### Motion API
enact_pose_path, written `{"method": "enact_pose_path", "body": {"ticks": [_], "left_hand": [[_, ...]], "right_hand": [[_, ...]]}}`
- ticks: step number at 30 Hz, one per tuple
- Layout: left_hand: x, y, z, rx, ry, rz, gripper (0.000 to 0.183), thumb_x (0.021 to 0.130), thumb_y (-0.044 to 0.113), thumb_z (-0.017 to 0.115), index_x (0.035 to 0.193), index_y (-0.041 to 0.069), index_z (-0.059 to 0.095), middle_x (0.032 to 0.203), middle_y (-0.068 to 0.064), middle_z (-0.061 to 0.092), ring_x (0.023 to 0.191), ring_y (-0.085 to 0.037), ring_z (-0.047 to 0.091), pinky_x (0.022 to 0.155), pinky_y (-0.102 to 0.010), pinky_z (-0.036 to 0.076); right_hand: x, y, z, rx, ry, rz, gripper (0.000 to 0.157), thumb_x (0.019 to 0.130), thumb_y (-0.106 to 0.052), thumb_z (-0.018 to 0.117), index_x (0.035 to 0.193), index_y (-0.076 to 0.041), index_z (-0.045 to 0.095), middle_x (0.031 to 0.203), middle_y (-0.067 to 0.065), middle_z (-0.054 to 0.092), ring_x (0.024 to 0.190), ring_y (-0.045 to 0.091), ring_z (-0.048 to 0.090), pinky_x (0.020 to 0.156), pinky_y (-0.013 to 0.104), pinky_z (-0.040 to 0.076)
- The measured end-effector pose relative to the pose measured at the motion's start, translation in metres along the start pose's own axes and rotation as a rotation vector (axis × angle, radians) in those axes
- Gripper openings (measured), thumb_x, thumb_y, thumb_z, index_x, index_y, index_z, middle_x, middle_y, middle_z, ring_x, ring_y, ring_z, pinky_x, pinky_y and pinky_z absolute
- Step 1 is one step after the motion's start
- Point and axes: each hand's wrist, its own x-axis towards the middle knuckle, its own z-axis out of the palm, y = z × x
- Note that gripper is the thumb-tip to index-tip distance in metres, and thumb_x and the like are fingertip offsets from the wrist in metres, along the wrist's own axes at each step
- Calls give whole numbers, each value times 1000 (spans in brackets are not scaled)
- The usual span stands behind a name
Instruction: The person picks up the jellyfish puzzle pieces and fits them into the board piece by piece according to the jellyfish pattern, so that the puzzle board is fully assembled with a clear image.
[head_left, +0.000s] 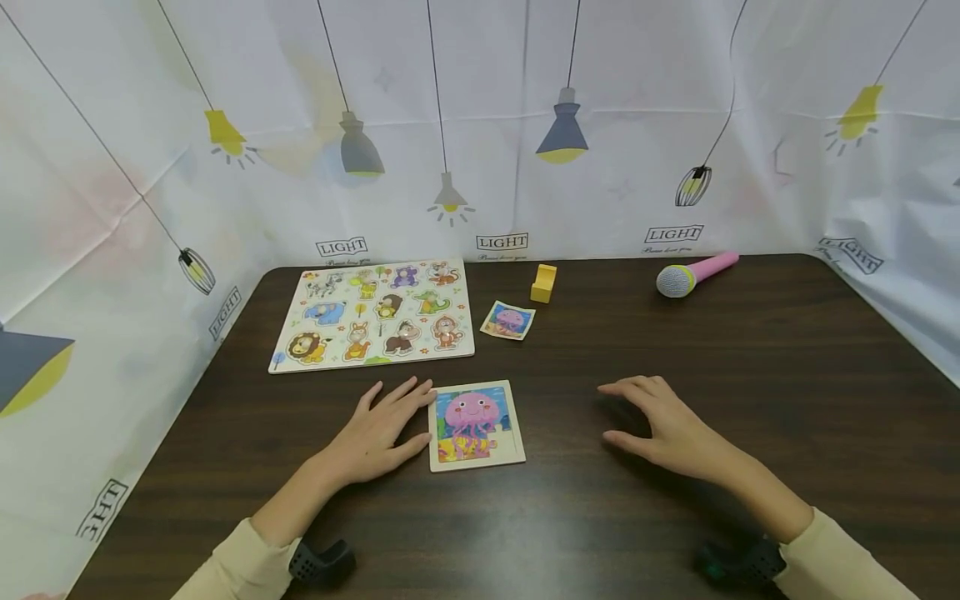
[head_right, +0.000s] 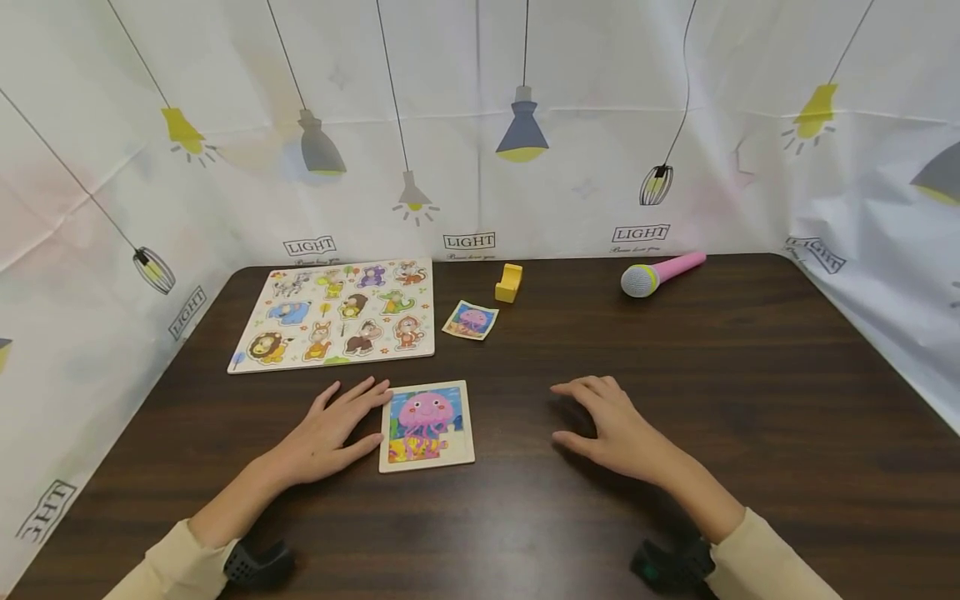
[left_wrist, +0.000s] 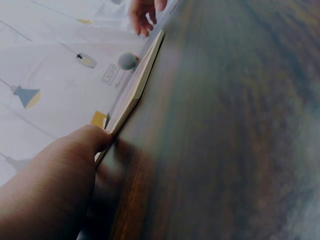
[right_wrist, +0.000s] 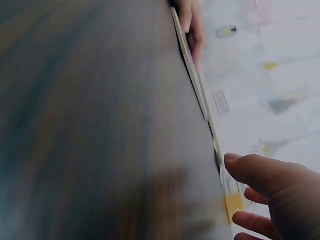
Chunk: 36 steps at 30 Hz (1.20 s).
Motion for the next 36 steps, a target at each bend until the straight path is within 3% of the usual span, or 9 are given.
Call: {"method": "enact_pose_path", "body": {"ticks": [5, 11, 21, 30, 36], "left_hand": [[-1, 1, 0, -7, 3, 0, 59, 94, 48, 42, 143, 17, 33, 149, -1, 26, 138, -18, 16, 105, -56, 6], [-1, 0, -1, 0, 4, 1, 59, 94, 46, 43, 144, 17, 33, 149, -1, 26, 138, -17, 16, 105, -56, 6], [-1, 0, 0, 7, -2, 10, 60, 94, 48, 40, 144, 16, 32, 149, -1, 25, 138, -20, 16, 105, -57, 6], [0, 3, 1, -6, 3, 9, 59, 94, 47, 42, 143, 15, 34, 149, -2, 27, 137, -21, 17, 104, -57, 6], [-1, 2, 0, 2, 9, 6, 58, 94, 46, 42, 143, 16, 34, 148, -2, 27, 137, -20, 18, 104, -57, 7]], "right_hand": [[-17, 10, -10, -32, 10, 46, 56, 78, -31, 73, 124, -8, 53, 120, 5, 50, 99, 17, 39, 72, 37, 38], [-33, 18, -16, -40, 23, 75, 58, 75, -30, 76, 123, -6, 53, 115, 9, 52, 99, 25, 41, 77, 47, 35], [-53, 27, -17, -57, 59, 128, 46, 73, -27, 78, 112, -10, 63, 103, 2, 53, 90, 17, 38, 70, 37, 32], [-58, 32, -17, -34, 69, 161, 36, 74, -26, 77, 107, -14, 65, 103, -3, 56, 91, 13, 39, 70, 33, 37], [-56, 34, -17, 19, 61, 122, 31, 75, -19, 76, 103, -16, 63, 105, -4, 55, 92, 11, 36, 71, 30, 32]]}}
